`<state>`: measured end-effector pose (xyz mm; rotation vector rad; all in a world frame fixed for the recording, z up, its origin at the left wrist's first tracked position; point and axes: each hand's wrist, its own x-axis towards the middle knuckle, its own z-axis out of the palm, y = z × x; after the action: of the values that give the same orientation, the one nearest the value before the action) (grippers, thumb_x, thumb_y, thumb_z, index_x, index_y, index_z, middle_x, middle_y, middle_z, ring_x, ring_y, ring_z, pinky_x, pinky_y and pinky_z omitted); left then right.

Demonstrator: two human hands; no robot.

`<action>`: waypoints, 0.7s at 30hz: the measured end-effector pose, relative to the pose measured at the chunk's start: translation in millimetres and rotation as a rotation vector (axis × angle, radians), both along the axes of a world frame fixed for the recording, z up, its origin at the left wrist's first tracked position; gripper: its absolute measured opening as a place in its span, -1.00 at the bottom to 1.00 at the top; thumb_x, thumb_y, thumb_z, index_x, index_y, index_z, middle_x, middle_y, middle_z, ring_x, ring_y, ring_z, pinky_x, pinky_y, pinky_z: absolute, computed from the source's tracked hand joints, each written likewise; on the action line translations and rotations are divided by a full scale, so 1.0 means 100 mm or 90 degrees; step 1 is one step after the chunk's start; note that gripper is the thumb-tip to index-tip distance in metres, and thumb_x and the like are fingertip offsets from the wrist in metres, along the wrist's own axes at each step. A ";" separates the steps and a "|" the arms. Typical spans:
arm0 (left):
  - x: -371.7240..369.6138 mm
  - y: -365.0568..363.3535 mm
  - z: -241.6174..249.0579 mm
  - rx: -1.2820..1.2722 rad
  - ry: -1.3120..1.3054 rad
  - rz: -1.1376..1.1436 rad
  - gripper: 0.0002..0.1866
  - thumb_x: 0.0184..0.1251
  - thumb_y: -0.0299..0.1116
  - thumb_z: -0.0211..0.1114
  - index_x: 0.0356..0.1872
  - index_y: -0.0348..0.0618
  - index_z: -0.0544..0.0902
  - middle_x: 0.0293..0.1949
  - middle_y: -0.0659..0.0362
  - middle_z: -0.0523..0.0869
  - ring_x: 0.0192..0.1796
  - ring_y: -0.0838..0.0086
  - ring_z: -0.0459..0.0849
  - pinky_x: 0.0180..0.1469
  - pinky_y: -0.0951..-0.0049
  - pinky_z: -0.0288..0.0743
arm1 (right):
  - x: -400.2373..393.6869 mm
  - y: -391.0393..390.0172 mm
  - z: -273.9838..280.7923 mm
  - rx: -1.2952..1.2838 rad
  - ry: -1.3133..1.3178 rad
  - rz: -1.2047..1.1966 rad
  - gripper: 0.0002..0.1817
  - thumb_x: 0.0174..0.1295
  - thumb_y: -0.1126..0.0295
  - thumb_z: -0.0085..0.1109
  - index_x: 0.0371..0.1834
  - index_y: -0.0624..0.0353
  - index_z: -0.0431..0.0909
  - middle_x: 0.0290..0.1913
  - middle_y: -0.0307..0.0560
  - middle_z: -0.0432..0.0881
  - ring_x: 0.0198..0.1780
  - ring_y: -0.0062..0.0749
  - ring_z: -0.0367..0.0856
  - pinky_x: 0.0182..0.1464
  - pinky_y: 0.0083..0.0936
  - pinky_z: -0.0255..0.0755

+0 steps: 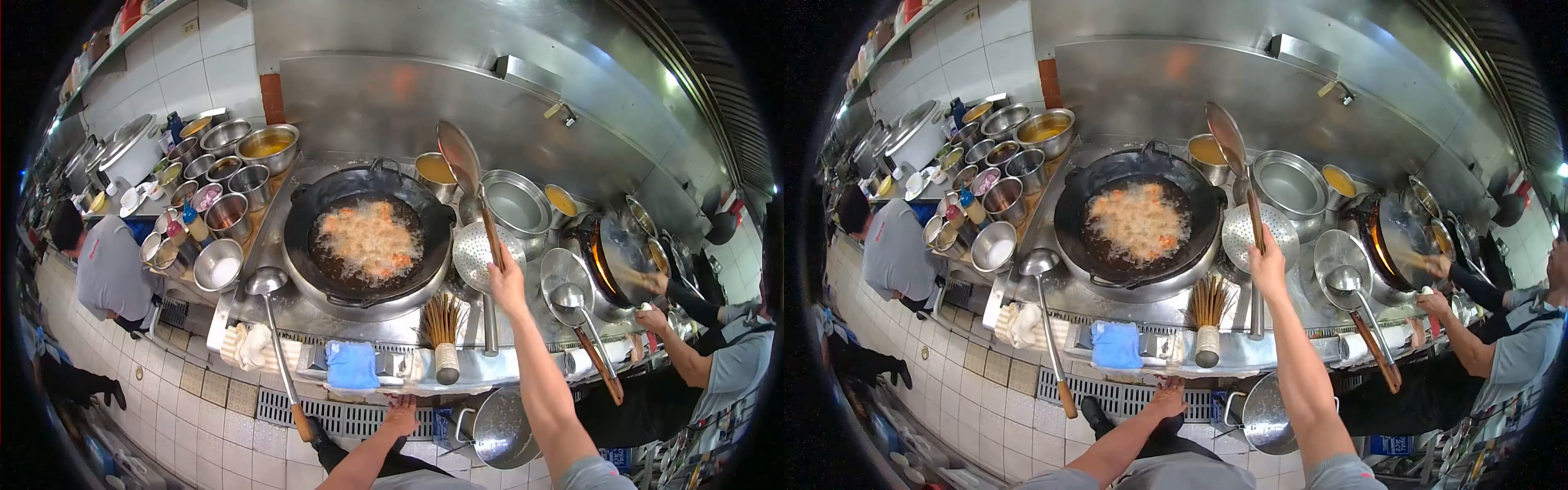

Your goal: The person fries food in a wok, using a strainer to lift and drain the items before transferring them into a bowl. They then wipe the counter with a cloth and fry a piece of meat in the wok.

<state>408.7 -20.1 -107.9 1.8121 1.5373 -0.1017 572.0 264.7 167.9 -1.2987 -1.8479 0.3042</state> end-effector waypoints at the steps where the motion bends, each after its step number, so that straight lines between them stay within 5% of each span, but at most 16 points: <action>1: 0.00 0.00 -0.07 -0.012 0.004 0.001 -0.09 0.25 -0.01 0.24 0.48 -0.29 0.02 0.51 -0.12 0.05 0.55 0.01 -0.02 0.45 -0.17 0.05 | 0.01 -0.16 -0.02 -0.050 0.082 0.009 -0.40 0.28 0.47 0.12 0.42 0.20 0.25 -0.12 0.10 0.69 -0.12 -0.24 0.66 -0.05 -0.41 0.49; 3: 0.01 -0.05 -0.11 -0.005 0.016 -0.011 -0.09 0.26 -0.01 0.23 0.48 -0.29 0.01 0.51 -0.11 0.04 0.55 0.01 -0.02 0.45 -0.17 0.06 | -0.01 -0.52 0.12 -0.100 0.165 0.015 -0.44 0.29 0.50 0.10 0.38 0.30 0.30 -0.07 0.10 0.69 -0.10 -0.23 0.67 -0.04 -0.39 0.49; 5: 0.00 -0.02 -0.10 0.011 0.031 -0.025 -0.08 0.27 0.00 0.22 0.49 -0.29 0.00 0.52 -0.10 0.03 0.55 0.01 -0.02 0.44 -0.18 0.06 | -0.13 -0.88 0.41 -0.378 0.383 0.048 -0.45 0.31 0.48 0.11 0.38 0.31 0.31 -0.28 -0.20 0.62 -0.36 -0.59 0.51 -0.33 -0.57 0.41; 9: 0.06 0.02 -0.18 -0.020 0.069 -0.040 -0.06 0.27 0.02 0.22 0.50 -0.28 -0.03 0.54 -0.07 -0.01 0.56 0.03 -0.03 0.42 -0.19 0.09 | -0.25 -0.90 0.23 -0.367 0.301 0.091 -0.47 0.33 0.45 0.13 0.38 0.22 0.32 -0.46 -0.37 0.45 -0.54 -0.74 0.32 -0.54 -0.70 0.21; 12: 0.06 -0.01 -0.22 -0.028 0.090 -0.050 -0.06 0.27 0.02 0.22 0.51 -0.25 -0.02 0.55 -0.04 -0.03 0.57 0.05 -0.05 0.40 -0.20 0.10 | -0.35 -0.91 0.24 -0.521 0.401 0.092 -0.55 0.35 0.43 0.10 0.31 0.16 0.37 -0.49 -0.37 0.42 -0.64 -0.73 0.25 -0.65 -0.67 0.10; 13: 0.06 -0.02 -0.22 -0.027 0.095 -0.049 -0.06 0.26 0.02 0.23 0.51 -0.24 -0.01 0.56 -0.02 -0.04 0.57 0.07 -0.06 0.40 -0.21 0.11 | -0.44 -0.93 0.29 -0.584 0.452 0.061 -0.65 0.39 0.41 0.05 0.23 0.00 0.39 -0.52 -0.31 0.37 -0.74 -0.74 0.14 -0.78 -0.70 -0.10; 17: 0.06 0.00 -0.22 -0.025 0.097 -0.029 -0.07 0.25 0.01 0.24 0.51 -0.21 -0.01 0.56 0.02 -0.06 0.57 0.08 -0.07 0.39 -0.22 0.11 | -0.56 -0.79 0.09 -0.708 0.570 0.129 -0.91 0.42 0.36 0.04 -0.08 -0.01 0.40 -0.49 -0.25 0.42 -0.73 -0.74 0.10 -0.78 -0.72 -0.14; 21: 0.02 0.02 -0.03 -0.034 0.073 -0.023 -0.08 0.25 0.00 0.24 0.51 -0.19 0.01 0.56 0.04 -0.03 0.56 0.08 -0.04 0.38 -0.21 0.13 | -0.71 -0.76 0.04 -0.830 0.660 0.163 -0.90 0.45 0.34 0.01 -0.08 -0.05 0.30 -0.40 -0.17 0.41 -0.66 -0.74 0.13 -0.77 -0.76 -0.15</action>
<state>411.1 -17.9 -111.4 1.8194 1.5655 -0.2673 501.2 189.2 172.1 -1.1840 -0.7604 2.0958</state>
